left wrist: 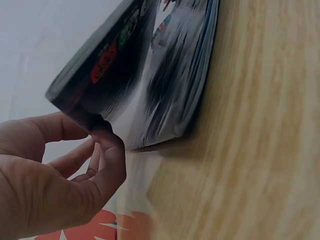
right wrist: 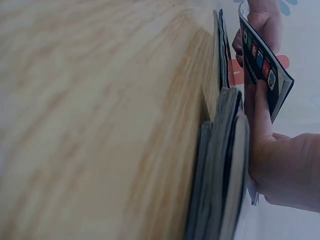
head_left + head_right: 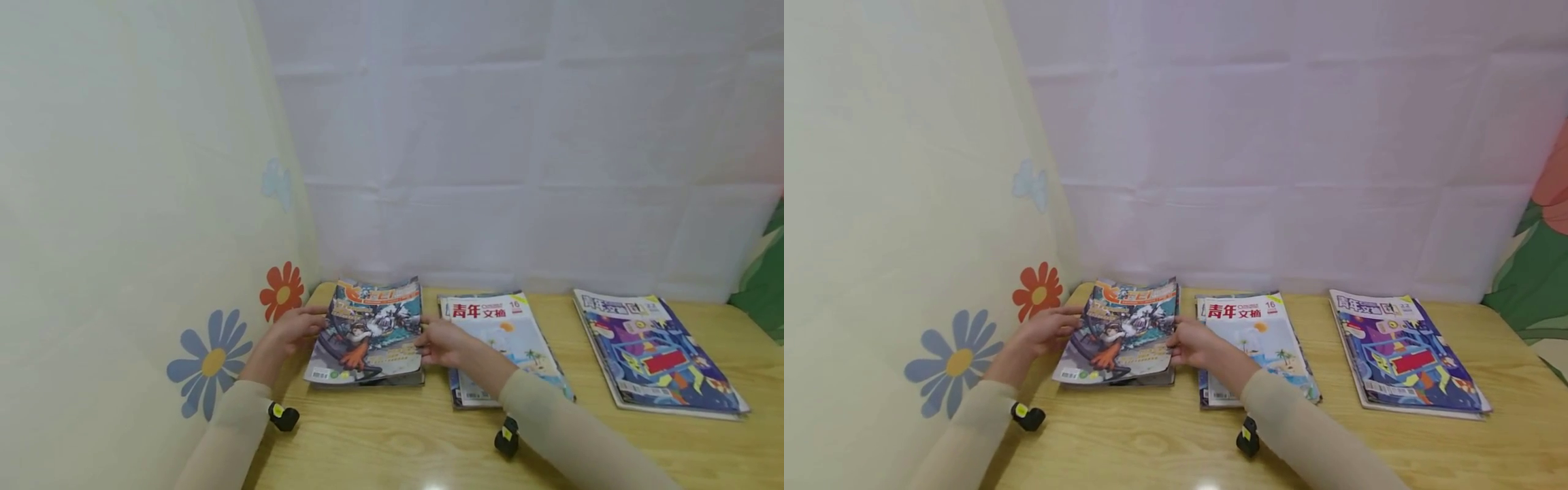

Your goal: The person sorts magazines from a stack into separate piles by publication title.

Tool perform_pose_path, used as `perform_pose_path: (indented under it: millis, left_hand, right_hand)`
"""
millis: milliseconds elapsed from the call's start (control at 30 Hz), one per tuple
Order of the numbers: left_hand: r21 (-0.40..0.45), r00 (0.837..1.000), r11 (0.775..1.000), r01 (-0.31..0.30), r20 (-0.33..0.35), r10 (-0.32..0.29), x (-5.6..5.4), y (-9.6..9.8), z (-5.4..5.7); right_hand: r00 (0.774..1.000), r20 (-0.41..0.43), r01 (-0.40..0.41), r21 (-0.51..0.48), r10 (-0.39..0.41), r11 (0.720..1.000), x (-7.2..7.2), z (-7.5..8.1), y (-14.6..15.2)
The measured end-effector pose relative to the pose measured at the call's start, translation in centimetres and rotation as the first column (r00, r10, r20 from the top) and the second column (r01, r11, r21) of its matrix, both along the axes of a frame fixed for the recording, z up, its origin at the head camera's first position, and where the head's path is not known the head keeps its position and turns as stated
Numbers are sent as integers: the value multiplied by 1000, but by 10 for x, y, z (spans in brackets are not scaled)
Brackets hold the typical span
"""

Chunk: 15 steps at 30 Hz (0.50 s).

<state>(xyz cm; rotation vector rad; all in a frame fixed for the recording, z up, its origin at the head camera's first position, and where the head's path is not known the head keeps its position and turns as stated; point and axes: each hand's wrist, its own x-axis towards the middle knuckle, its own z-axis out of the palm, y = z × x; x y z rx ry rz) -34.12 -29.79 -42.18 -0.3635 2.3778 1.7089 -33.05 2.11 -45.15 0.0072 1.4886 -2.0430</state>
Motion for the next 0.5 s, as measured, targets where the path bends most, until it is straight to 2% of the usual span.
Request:
perform_pose_path:
  millis: [300, 500]
  left_hand:
    - [-16, 999, 1000, 26, -21, -26, -2, 2, -6]
    - [5, 1000, 1000, -7, 10, 7, -3, 4, -7]
  right_hand:
    - [1000, 12, -9, 24, 9, 1000, 2, -1, 3]
    - [1000, 13, 1, 38, -2, 999, 3, 1, 7]
